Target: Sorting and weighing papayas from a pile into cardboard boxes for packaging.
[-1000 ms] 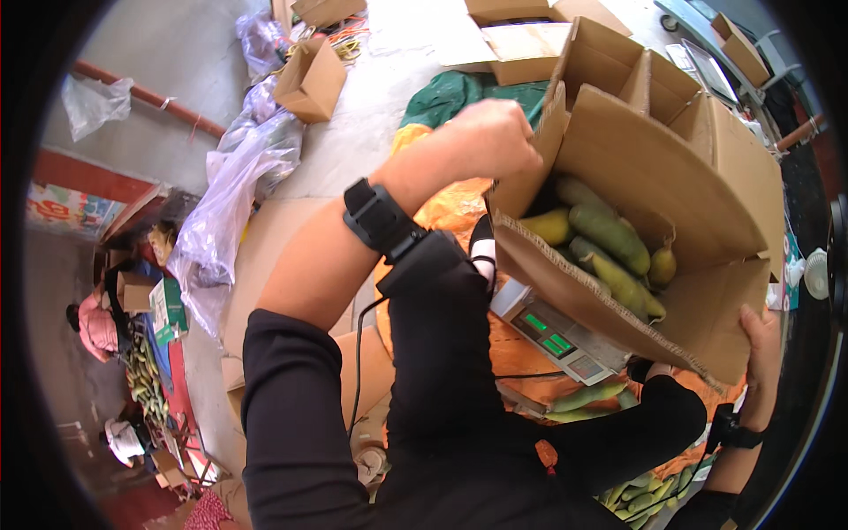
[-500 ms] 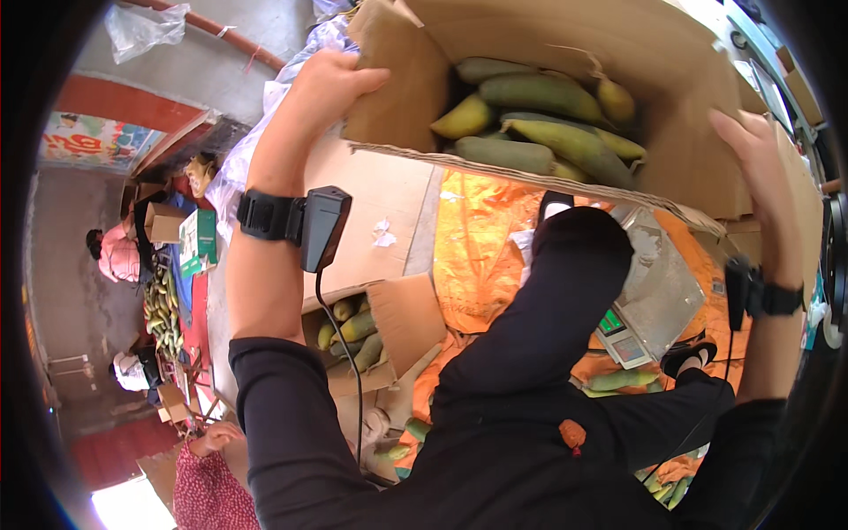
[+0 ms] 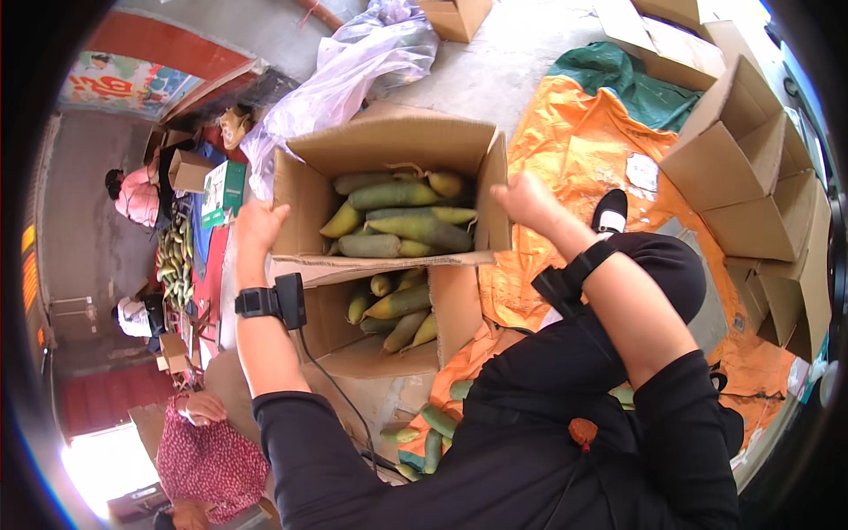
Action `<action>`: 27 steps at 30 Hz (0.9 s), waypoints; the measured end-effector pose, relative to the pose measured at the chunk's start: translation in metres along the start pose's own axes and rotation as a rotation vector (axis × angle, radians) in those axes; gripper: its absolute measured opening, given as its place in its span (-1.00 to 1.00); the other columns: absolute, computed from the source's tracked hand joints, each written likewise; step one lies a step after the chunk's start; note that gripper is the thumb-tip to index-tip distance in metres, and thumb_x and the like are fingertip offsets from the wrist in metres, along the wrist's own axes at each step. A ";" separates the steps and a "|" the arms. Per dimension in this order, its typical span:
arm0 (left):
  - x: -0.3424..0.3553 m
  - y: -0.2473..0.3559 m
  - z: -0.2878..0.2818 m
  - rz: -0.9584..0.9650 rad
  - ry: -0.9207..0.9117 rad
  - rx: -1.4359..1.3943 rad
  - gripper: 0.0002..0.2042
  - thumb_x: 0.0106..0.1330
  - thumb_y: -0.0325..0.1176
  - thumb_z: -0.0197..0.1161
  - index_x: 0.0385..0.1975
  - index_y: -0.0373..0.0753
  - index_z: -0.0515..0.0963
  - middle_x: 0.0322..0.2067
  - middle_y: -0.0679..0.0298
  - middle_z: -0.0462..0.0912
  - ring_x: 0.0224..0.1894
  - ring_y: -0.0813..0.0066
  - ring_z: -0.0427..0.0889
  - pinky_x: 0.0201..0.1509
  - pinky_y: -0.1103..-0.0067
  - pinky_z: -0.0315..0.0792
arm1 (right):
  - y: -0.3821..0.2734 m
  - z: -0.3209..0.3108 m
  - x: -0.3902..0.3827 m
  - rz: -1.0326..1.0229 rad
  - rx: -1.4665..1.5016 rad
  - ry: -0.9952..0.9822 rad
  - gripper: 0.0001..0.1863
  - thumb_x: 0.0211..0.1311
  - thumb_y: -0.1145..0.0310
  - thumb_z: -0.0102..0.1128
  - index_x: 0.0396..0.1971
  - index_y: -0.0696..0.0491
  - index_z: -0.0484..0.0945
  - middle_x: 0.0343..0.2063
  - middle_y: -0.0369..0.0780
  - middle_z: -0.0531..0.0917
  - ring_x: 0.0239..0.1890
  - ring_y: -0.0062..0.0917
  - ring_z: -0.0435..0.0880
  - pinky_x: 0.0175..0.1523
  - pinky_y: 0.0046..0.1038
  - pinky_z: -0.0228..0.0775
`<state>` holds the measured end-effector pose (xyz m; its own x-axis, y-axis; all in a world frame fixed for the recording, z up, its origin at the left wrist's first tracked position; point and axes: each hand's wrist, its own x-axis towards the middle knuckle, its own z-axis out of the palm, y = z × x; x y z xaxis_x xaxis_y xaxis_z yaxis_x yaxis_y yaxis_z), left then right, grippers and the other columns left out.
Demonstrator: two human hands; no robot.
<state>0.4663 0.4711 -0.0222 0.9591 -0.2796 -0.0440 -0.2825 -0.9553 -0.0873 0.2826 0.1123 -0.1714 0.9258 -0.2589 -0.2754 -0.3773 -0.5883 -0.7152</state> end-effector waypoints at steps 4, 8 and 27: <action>-0.032 -0.045 0.072 -0.171 -0.117 0.181 -0.67 0.12 -0.06 0.26 -0.41 -0.26 0.64 -0.33 -0.06 0.64 -0.22 0.01 0.63 -0.11 0.28 0.49 | -0.002 0.038 -0.015 0.079 0.043 -0.110 -0.63 0.17 0.09 0.05 -0.33 0.12 0.62 -0.29 0.01 0.64 -0.13 -0.08 0.60 0.00 -0.16 0.41; -0.049 -0.063 0.121 -0.317 -0.100 0.160 -0.70 0.16 -0.11 0.24 -0.37 -0.25 0.63 -0.28 -0.03 0.64 -0.16 0.00 0.60 -0.09 0.24 0.48 | -0.027 0.007 -0.018 -0.136 0.009 -0.114 -0.66 0.21 0.15 0.01 -0.41 0.14 0.59 -0.38 0.03 0.62 -0.23 -0.08 0.60 -0.11 -0.16 0.41; -0.015 0.047 0.084 -0.086 -0.038 -0.076 -0.75 0.18 -0.24 0.23 -0.22 -0.22 0.56 -0.23 0.05 0.59 -0.15 0.10 0.59 -0.10 0.30 0.46 | 0.095 -0.242 -0.209 0.091 0.383 0.457 -0.76 0.32 0.35 0.08 -0.55 0.12 0.46 -0.61 -0.36 0.51 -0.51 -0.74 0.47 -0.34 -0.65 0.35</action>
<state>0.4376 0.4389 -0.1094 0.9779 -0.1943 -0.0777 -0.1962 -0.9804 -0.0172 0.0474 -0.0750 -0.0262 0.7544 -0.6483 -0.1028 -0.3405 -0.2526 -0.9057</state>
